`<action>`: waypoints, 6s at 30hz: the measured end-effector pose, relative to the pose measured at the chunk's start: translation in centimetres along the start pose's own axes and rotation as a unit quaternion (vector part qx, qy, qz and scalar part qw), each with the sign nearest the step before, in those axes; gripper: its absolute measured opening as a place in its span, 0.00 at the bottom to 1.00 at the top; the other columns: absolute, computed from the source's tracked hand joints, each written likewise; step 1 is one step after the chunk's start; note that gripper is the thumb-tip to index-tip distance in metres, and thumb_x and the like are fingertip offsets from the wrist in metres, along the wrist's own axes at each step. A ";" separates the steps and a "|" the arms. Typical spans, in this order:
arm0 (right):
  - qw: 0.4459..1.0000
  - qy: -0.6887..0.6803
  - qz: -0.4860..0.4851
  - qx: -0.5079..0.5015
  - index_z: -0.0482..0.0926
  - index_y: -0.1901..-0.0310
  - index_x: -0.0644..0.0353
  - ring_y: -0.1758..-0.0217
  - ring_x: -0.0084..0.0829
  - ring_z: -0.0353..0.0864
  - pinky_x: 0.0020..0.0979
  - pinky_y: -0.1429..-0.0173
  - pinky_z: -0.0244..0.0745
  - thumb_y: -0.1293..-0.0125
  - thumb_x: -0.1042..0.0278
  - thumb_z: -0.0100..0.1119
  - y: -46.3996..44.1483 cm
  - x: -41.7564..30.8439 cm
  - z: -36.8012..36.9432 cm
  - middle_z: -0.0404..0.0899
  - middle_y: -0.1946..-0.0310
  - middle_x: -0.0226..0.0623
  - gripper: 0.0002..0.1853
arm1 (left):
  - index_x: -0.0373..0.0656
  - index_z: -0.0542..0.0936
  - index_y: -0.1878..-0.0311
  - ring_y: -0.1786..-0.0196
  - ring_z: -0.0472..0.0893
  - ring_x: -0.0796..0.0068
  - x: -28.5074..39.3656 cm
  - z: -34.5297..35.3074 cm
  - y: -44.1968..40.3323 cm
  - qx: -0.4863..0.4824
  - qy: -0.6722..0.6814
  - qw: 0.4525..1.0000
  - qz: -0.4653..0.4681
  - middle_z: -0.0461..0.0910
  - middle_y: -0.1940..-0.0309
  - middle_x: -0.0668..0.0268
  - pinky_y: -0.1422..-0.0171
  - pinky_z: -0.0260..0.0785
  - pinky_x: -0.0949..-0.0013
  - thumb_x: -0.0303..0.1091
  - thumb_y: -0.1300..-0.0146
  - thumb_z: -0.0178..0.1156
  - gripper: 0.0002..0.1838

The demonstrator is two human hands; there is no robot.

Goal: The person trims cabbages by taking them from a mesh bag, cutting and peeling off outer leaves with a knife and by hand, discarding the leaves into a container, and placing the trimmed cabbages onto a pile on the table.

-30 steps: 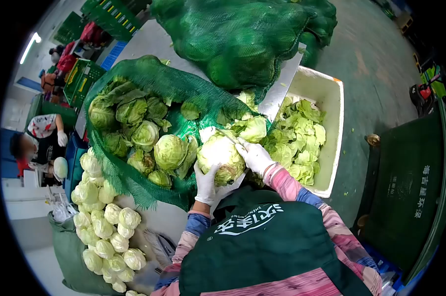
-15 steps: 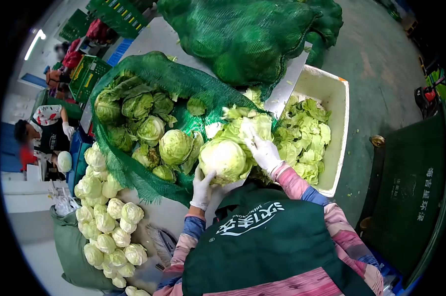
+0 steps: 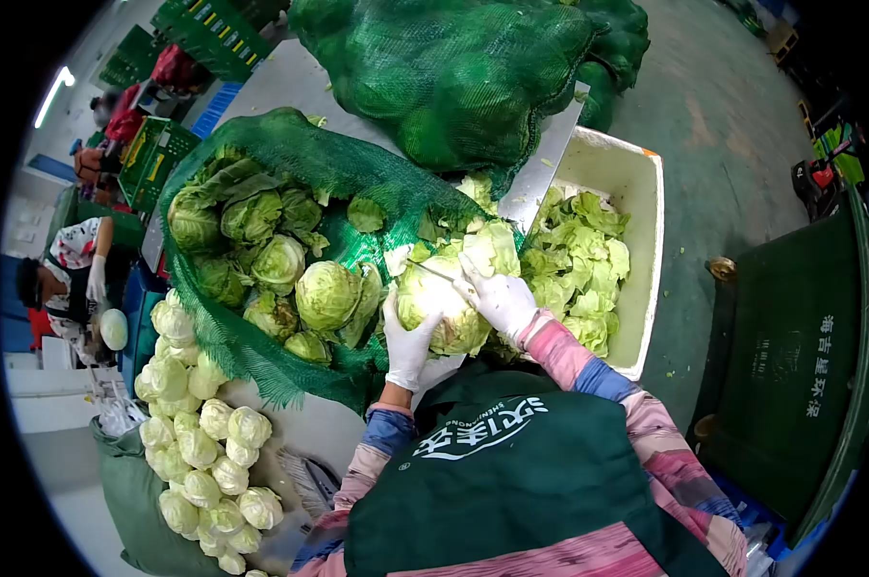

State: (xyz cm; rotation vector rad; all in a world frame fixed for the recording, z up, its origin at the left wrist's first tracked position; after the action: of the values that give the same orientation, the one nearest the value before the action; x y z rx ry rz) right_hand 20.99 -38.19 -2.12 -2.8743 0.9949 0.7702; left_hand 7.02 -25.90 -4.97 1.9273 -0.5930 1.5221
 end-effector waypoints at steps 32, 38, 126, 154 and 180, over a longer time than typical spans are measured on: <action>0.973 0.080 -0.217 -0.018 0.56 0.28 0.45 0.77 0.42 0.80 0.38 0.72 0.74 0.29 0.42 0.43 -3.4 1.7 -0.3 0.80 0.78 0.41 0.32 | 0.31 0.62 0.36 0.49 0.78 0.72 1.1 0.7 -2.0 -0.066 0.082 0.994 0.002 0.75 0.47 0.57 0.45 0.73 0.70 0.29 0.49 0.73 0.40; 0.986 0.042 -0.156 -0.042 0.63 0.32 0.40 0.74 0.47 0.81 0.43 0.68 0.76 0.28 0.41 0.38 -5.3 0.3 -1.9 0.81 0.76 0.45 0.27 | 0.32 0.64 0.37 0.46 0.77 0.69 0.8 0.2 -2.3 -0.042 0.071 0.996 -0.041 0.74 0.45 0.56 0.42 0.71 0.68 0.33 0.49 0.73 0.39; 0.995 -0.070 -0.050 0.042 0.58 0.29 0.49 0.67 0.49 0.82 0.46 0.63 0.76 0.28 0.46 0.43 1.6 6.1 -1.7 0.82 0.68 0.48 0.30 | 0.34 0.57 0.31 0.32 0.58 0.43 3.5 7.8 -0.1 -0.058 -0.382 0.909 0.155 0.60 0.36 0.40 0.27 0.51 0.51 0.51 0.68 0.77 0.61; 0.995 -0.068 0.046 -0.057 0.75 0.41 0.52 0.61 0.52 0.81 0.46 0.55 0.76 0.29 0.41 0.41 -1.1 4.7 -1.3 0.81 0.67 0.55 0.27 | 0.34 0.51 0.29 0.30 0.59 0.48 0.1 3.0 1.3 -0.086 -0.199 0.962 0.164 0.56 0.33 0.45 0.26 0.52 0.56 0.47 0.67 0.81 0.65; 0.964 -0.111 0.237 0.058 0.80 0.56 0.61 0.59 0.50 0.82 0.44 0.53 0.76 0.42 0.42 0.62 0.5 12.1 6.3 0.82 0.66 0.52 0.27 | 0.30 0.55 0.30 0.32 0.65 0.53 0.1 1.8 1.8 -0.094 -0.149 0.970 0.166 0.62 0.35 0.46 0.28 0.58 0.60 0.41 0.65 0.80 0.60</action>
State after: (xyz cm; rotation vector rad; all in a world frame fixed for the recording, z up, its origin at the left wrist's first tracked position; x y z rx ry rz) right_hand 26.05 -44.59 -13.01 -2.4027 1.6514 0.9846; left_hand 7.13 -28.47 -4.81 1.9913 -1.2008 1.3131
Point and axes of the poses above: each hand's wrist, its own y-axis away from the middle knuckle, its own z-axis out of the palm, x = y × z, the point moved 4 cm from there along -y, towards the middle knuckle
